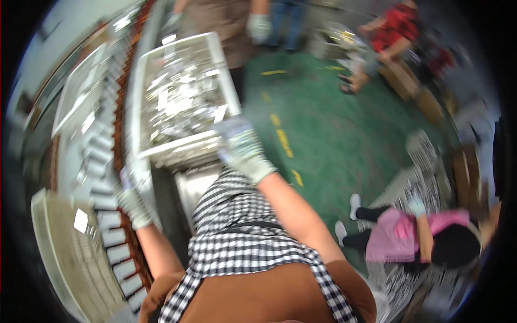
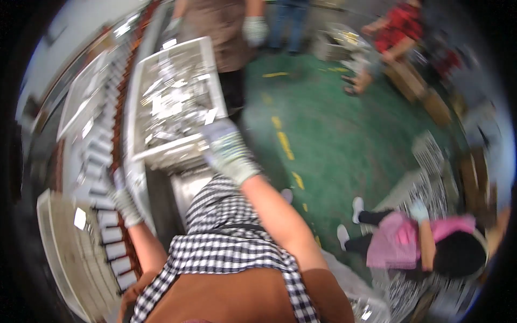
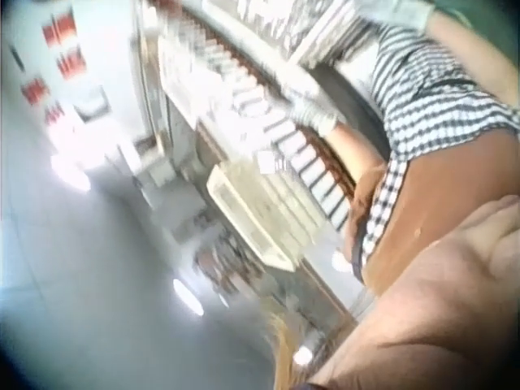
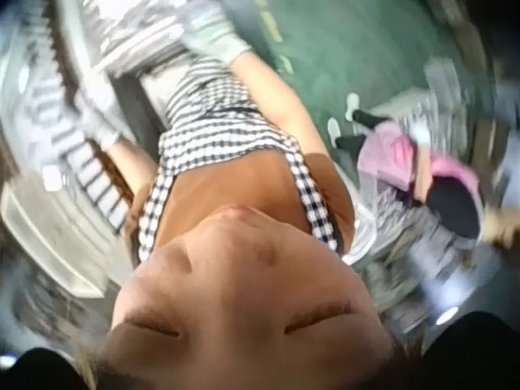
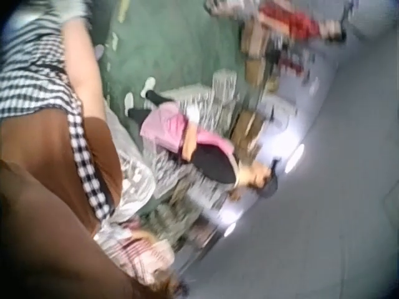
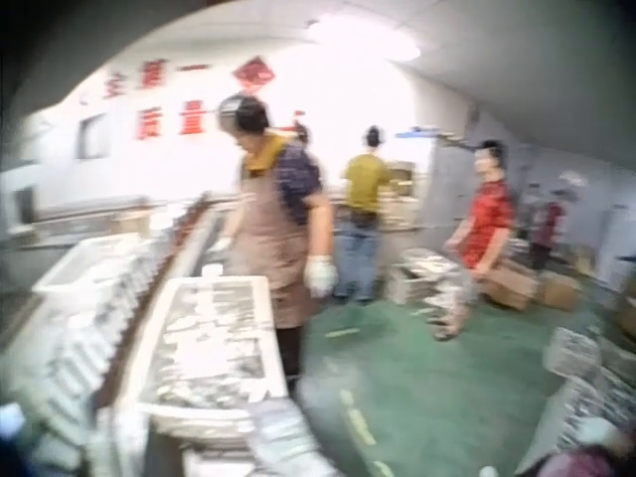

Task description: The person sorts small metal parts by hand, taking them from a moving production line and placing them into plastic crates.

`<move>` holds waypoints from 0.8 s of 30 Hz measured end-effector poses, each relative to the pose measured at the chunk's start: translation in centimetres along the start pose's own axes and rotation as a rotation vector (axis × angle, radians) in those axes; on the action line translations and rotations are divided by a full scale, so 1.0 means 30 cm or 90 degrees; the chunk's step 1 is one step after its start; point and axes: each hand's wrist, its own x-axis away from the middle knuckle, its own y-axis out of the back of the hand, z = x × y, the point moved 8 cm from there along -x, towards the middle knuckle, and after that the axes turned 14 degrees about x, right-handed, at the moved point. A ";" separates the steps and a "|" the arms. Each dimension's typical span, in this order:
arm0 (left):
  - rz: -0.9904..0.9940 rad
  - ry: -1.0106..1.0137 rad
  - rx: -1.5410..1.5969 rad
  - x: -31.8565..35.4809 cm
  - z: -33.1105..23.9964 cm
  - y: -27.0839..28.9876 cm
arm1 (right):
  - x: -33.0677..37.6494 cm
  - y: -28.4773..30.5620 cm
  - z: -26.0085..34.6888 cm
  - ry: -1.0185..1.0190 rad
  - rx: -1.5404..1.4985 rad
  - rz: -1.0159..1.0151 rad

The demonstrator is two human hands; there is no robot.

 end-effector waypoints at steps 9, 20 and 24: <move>-0.175 -0.083 -0.008 0.053 0.023 0.095 | 0.017 -0.047 0.041 0.075 0.212 0.067; -0.260 -0.146 -0.273 0.194 -0.067 0.295 | 0.010 -0.069 0.049 0.078 0.247 0.075; -0.279 -0.074 -0.311 0.140 -0.020 0.447 | 0.013 -0.060 0.039 0.075 0.246 0.065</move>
